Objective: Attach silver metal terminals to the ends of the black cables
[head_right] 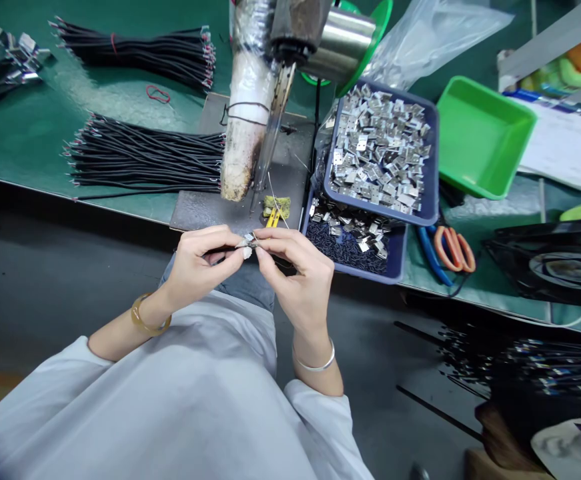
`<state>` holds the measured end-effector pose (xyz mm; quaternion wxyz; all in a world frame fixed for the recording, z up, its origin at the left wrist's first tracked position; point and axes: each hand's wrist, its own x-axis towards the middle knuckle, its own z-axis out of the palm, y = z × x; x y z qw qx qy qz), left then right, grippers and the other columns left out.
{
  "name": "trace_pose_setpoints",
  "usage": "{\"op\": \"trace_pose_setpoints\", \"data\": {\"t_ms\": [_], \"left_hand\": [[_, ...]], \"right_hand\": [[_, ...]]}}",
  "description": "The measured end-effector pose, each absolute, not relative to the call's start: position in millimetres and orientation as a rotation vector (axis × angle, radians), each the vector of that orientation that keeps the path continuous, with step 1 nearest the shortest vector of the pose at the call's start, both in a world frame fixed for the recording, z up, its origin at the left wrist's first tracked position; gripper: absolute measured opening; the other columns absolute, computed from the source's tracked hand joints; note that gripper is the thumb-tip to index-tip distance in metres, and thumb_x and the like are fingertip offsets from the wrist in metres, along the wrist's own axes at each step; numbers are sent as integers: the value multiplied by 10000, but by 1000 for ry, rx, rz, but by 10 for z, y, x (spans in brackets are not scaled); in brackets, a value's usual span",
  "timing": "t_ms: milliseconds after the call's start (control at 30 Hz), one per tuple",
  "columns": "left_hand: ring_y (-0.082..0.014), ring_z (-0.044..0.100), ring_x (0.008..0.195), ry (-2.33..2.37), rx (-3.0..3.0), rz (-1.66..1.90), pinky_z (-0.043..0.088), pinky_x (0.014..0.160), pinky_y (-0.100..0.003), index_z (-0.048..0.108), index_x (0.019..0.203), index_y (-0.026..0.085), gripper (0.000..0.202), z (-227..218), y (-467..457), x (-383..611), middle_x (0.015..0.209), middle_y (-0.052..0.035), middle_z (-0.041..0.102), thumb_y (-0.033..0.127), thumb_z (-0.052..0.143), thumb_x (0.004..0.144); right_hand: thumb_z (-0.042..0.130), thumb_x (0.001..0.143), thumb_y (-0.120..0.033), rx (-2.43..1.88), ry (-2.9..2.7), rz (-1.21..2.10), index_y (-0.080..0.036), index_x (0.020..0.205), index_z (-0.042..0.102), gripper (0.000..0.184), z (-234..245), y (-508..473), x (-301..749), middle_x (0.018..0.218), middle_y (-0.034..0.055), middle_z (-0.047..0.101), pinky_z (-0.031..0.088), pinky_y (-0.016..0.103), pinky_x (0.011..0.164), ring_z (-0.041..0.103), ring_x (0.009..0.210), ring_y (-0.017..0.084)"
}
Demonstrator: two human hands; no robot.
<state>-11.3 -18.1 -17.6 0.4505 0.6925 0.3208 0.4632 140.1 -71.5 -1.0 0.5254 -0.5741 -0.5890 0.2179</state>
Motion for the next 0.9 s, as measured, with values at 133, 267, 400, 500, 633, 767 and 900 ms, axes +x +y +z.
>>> {"op": "trace_pose_setpoints", "data": {"t_ms": [133,267,400,500,633,767,900], "left_hand": [[-59,430,524,753,1792,1164,318,497,-196,728,765,133,132,-171,-171,-145,612,27,542,132,641,864],[-66,437,555,702,1809,1116,361,551,-196,698,733,136,158,-144,-185,-162,604,24,540,143,620,870],[-54,419,495,641,1226,906,343,483,-184,621,727,139,258,-129,-219,-136,577,32,539,341,694,870],[-42,380,454,588,902,788,313,452,-180,620,696,138,386,-105,-203,-123,509,51,500,468,807,770],[-35,403,486,699,825,790,353,479,-170,712,653,122,337,-41,-158,-114,516,44,538,375,930,606],[-59,493,562,738,812,778,431,549,-182,713,606,114,302,-26,-155,-88,585,17,619,281,951,523],[-45,450,547,727,875,772,381,539,-174,674,581,102,217,-56,-165,-78,552,37,555,195,870,585]], "right_hand": [[700,857,-104,-1385,-1449,514,-245,866,754,151,12,-724,1414,959,19,780,634,271,763,748,894,156],[695,857,-92,-1381,-1503,475,-225,853,735,139,17,-739,1401,962,26,777,634,277,751,751,888,158],[714,836,-68,-1331,-1519,247,-227,863,722,161,-31,-753,1333,972,16,780,636,317,817,754,892,165],[725,832,-57,-1339,-1509,73,-234,926,738,201,-90,-759,1299,978,13,784,635,319,819,755,905,168],[657,883,-42,-1239,-1393,13,-240,1037,734,261,-135,-765,1298,995,14,783,640,318,782,755,924,169],[616,925,-80,-1149,-1379,142,-216,1033,703,195,-116,-780,1295,992,20,778,646,306,760,755,914,164],[619,940,-111,-1235,-1371,346,-198,932,674,103,-88,-795,1298,981,18,772,646,274,766,749,872,135]]}}
